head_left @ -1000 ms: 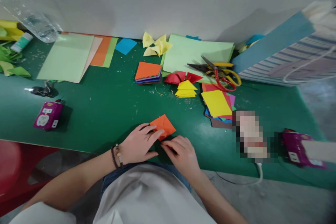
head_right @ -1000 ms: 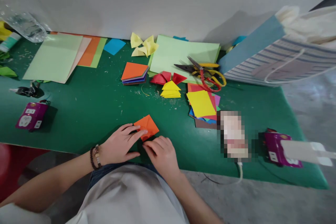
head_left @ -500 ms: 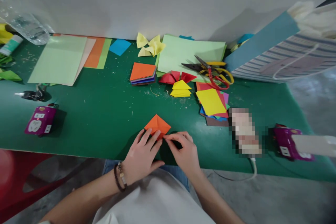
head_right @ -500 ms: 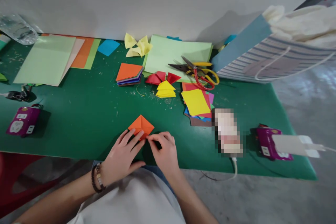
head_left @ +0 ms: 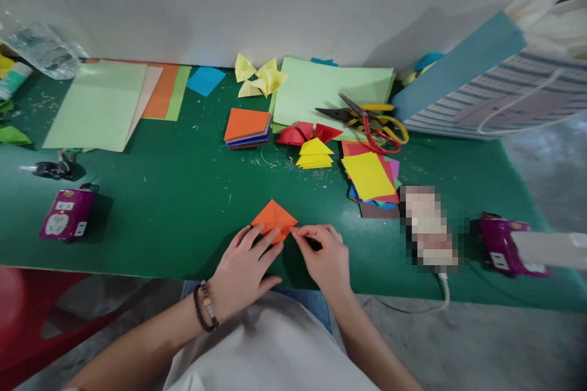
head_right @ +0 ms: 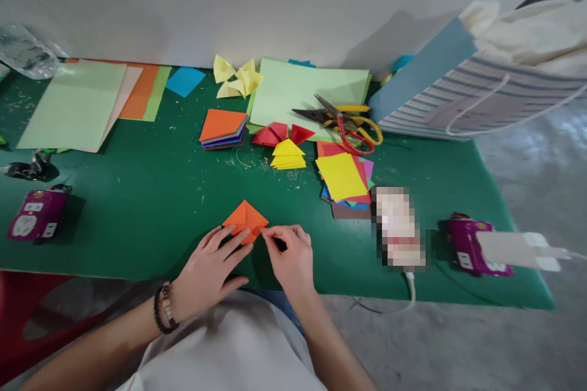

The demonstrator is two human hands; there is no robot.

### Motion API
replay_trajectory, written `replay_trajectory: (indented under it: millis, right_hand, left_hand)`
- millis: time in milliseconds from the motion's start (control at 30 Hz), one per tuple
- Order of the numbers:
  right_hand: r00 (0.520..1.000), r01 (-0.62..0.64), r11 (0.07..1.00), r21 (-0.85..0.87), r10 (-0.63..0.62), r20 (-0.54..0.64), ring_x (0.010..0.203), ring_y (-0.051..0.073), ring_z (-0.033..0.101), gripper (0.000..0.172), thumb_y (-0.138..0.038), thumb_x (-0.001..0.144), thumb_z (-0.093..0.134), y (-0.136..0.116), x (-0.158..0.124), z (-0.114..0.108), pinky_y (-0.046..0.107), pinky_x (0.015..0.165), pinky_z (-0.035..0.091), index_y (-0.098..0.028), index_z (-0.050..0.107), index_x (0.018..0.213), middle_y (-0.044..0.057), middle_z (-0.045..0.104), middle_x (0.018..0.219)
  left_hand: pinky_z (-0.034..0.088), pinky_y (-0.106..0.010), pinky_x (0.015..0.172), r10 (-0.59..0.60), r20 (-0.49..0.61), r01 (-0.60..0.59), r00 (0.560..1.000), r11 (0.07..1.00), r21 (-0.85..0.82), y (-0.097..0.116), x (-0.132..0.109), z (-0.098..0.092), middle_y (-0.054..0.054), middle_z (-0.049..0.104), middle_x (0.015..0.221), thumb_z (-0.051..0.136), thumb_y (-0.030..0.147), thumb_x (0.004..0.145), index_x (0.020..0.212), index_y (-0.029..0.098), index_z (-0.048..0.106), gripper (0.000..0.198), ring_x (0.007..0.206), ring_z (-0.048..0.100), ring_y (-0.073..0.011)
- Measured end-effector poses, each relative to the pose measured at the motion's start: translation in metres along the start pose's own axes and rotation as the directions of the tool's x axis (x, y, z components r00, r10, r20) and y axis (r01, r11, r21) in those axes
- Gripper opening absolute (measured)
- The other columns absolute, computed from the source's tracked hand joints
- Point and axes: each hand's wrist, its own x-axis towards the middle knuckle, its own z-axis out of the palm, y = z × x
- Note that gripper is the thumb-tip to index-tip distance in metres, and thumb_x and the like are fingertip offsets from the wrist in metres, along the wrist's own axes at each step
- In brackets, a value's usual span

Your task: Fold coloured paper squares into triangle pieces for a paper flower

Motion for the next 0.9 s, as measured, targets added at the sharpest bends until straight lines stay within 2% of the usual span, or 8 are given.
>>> replay_trajectory:
  millis: [400,500,667,900]
  right_hand:
    - [0.994,0.009,0.996,-0.090,-0.019,-0.107,0.072,0.021,0.059,0.011,-0.031,0.086,0.060,0.008,0.008,0.000,0.036,0.071,0.042,-0.023,0.062,0.078,0.003,0.073,0.078]
    - [0.991,0.009,0.999,-0.054,-0.016,-0.132,0.073,0.020,0.060,0.010,-0.029,0.086,0.060,0.007,0.007,-0.002,0.036,0.072,0.044,-0.023,0.063,0.080,0.004,0.073,0.082]
    - [0.998,0.021,1.000,-0.023,-0.022,-0.057,0.071,0.019,0.060,0.010,-0.030,0.086,0.060,0.003,0.005,-0.001,0.034,0.070,0.044,-0.023,0.064,0.080,0.003,0.072,0.079]
    - [0.998,-0.007,0.999,-0.048,0.004,-0.070,0.068,0.018,0.058,0.013,-0.031,0.086,0.059,0.007,0.012,-0.003,0.034,0.069,0.043,-0.023,0.064,0.077,0.003,0.073,0.079]
  left_hand:
    - [0.027,-0.044,0.112,0.010,-0.008,-0.010,1.000,1.000,0.003,-0.001,-0.001,0.000,-0.003,0.044,0.146,0.054,0.050,0.088,0.134,0.022,0.049,0.054,0.132,0.034,-0.0268]
    - [0.027,-0.044,0.112,0.012,-0.016,-0.012,1.000,1.000,-0.002,-0.001,-0.001,0.001,-0.002,0.043,0.146,0.055,0.051,0.087,0.134,0.022,0.049,0.055,0.132,0.034,-0.0268]
    - [0.026,-0.044,0.113,0.008,-0.010,-0.008,1.000,1.000,-0.010,-0.001,-0.001,0.002,-0.001,0.043,0.146,0.056,0.049,0.087,0.134,0.022,0.048,0.055,0.133,0.033,-0.0269]
    - [0.026,-0.044,0.113,0.010,-0.006,-0.010,1.000,0.999,-0.031,-0.002,-0.002,0.002,-0.002,0.042,0.147,0.054,0.049,0.088,0.135,0.022,0.047,0.054,0.133,0.033,-0.0270]
